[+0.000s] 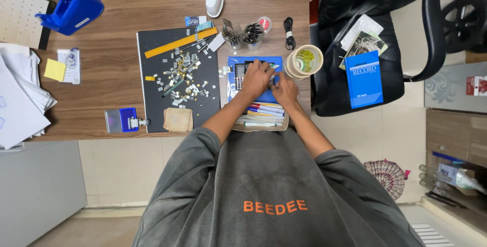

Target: The person sits at a desk and sorts small light-colored components scattered on a black mat, picking pieces one at a time and placing them into a small container. They occasionally handle a blue stapler-like device and a record book on the desk while continuing to move the pieces.

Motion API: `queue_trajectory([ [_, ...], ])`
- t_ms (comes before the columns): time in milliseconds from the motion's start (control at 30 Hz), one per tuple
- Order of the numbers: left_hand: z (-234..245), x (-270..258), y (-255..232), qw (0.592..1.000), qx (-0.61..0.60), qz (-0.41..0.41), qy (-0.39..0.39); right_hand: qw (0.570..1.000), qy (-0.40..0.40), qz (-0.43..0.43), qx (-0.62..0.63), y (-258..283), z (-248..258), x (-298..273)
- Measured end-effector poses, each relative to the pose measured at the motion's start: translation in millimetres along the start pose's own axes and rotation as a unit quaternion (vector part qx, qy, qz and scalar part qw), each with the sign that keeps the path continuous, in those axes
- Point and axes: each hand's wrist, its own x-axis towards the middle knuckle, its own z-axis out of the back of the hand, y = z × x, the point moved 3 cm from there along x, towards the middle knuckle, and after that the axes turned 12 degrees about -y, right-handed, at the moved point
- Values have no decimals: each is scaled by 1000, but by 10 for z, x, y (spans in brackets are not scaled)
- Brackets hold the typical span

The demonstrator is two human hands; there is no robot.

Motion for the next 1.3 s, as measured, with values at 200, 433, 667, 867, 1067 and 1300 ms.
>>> queue_trajectory([
  [200, 597, -299, 98, 987, -91, 74, -111, 997, -31, 76, -15, 236, 387, -244],
  [433, 1163, -1079, 430, 954, -72, 236, -168, 989, 26, 136, 47, 978, 343, -224],
  [667, 1543, -1939, 722, 920, -49, 315, -226, 961, 139, 235, 51, 1761, -294, -451],
  [867, 1899, -2768, 1111, 908, -56, 334, -248, 947, 175, 263, 52, 2284, -1008, -845],
  [1067, 2568, -3783, 1601, 881, -76, 365, -291, 931, 235, 278, 33, 2950, -2021, -1472],
  [1300, 3313, -5031, 1909, 835, -79, 455, -301, 919, 235, 316, -34, 3785, -2827, -1960],
])
